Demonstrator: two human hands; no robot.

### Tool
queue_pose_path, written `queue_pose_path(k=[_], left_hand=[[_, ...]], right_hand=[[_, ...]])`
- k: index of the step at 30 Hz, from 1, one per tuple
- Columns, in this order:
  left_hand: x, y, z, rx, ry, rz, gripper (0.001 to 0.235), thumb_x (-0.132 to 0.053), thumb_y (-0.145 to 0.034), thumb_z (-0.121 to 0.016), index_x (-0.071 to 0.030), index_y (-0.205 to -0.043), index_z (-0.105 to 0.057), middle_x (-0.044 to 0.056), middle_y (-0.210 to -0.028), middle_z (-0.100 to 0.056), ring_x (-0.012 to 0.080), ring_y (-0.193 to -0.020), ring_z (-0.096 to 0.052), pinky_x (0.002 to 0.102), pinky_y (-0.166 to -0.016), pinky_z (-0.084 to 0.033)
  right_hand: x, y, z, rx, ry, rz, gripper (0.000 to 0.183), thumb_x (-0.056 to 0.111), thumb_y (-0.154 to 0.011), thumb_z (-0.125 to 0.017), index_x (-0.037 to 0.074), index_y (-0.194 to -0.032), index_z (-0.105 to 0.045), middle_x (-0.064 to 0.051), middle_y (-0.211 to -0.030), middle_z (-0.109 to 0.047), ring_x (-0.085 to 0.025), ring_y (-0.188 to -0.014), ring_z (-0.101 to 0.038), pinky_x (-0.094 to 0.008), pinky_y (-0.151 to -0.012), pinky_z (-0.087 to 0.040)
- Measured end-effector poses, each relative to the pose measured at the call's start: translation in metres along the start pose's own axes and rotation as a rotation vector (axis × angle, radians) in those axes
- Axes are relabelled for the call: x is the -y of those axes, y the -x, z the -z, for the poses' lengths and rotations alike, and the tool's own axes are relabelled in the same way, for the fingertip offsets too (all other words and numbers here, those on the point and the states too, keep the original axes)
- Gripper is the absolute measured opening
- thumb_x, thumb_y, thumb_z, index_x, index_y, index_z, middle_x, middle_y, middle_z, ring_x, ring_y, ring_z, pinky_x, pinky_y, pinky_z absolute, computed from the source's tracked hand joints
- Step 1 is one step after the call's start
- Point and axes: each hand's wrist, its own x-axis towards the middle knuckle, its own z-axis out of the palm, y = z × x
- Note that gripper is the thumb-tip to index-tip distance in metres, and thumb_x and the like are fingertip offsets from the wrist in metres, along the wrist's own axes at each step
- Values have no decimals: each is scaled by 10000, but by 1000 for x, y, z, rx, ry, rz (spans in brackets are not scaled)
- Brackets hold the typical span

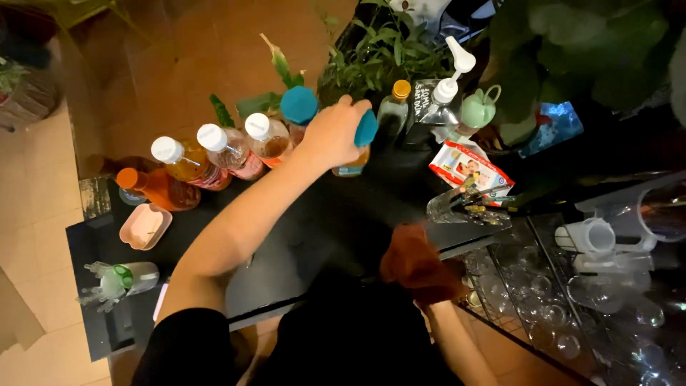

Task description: Wiping down various bottles and containers on a bar counter using a cleaning cloth.

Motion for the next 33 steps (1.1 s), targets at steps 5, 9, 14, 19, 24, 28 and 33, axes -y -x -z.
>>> queue_pose_path(k=[5,9,14,19,24,28,33], left_hand=[[5,-31,-6,75,-150,99,667,-120,-605,-872,-42,-1193,-566,226,-1122,-606,413,-1005,-659,482,-808,-565],[30,-58,-21,172,-330,200,656,-147,-610,-895,-33,-1162,-559,213,-1129,-606,385,-1073,-641,451,-838,-571],[40,-75,-26,151,-415,273,710,-245,-609,-926,-26,-1177,-560,201,-1149,-609,361,-1083,-636,429,-847,-569],[17,-76,-16,145,-549,305,840,-423,-600,-953,-35,-1233,-559,164,-1182,-612,338,-1142,-607,473,-927,-519],[-10,-73,-29,-309,-430,-275,948,-459,-515,-902,-58,-1316,-594,148,-1220,-607,339,-1161,-595,542,-1024,-400],[0,-76,-72,-251,-261,-303,748,-245,-683,-844,-60,-1353,-568,120,-1210,-595,315,-1124,-609,463,-1001,-439],[2,-33,-82,-128,-149,-209,388,-125,-871,-754,-125,-1220,-584,115,-1153,-595,323,-1079,-627,436,-935,-503]], right_hand=[[7,16,14,185,-369,-255,311,332,-1013,-662,30,-1087,-658,-158,-1034,-663,-299,-942,-623,-408,-821,-503],[8,24,9,332,-666,-451,334,353,-1006,-707,20,-1013,-725,-184,-1008,-698,-329,-936,-649,-434,-816,-527],[-40,7,-67,721,-2645,-301,566,121,-714,-538,17,-1253,-676,-242,-1206,-653,-442,-1128,-578,-441,-999,-414],[-47,-3,-106,1049,-3295,-85,650,12,-626,-519,93,-1248,-688,-212,-1291,-649,-414,-1275,-540,-424,-1154,-348],[-42,0,-118,943,-3174,91,589,48,-610,-653,74,-1198,-678,-181,-1224,-697,-392,-1233,-587,-389,-1097,-435],[-45,4,-125,783,-2999,-27,661,27,-584,-684,0,-1243,-656,-237,-1276,-638,-407,-1226,-527,-425,-1041,-399],[-44,-1,-132,255,-1766,-254,480,196,-932,-589,-14,-1362,-626,-190,-1396,-631,-341,-1200,-589,-360,-935,-488]])
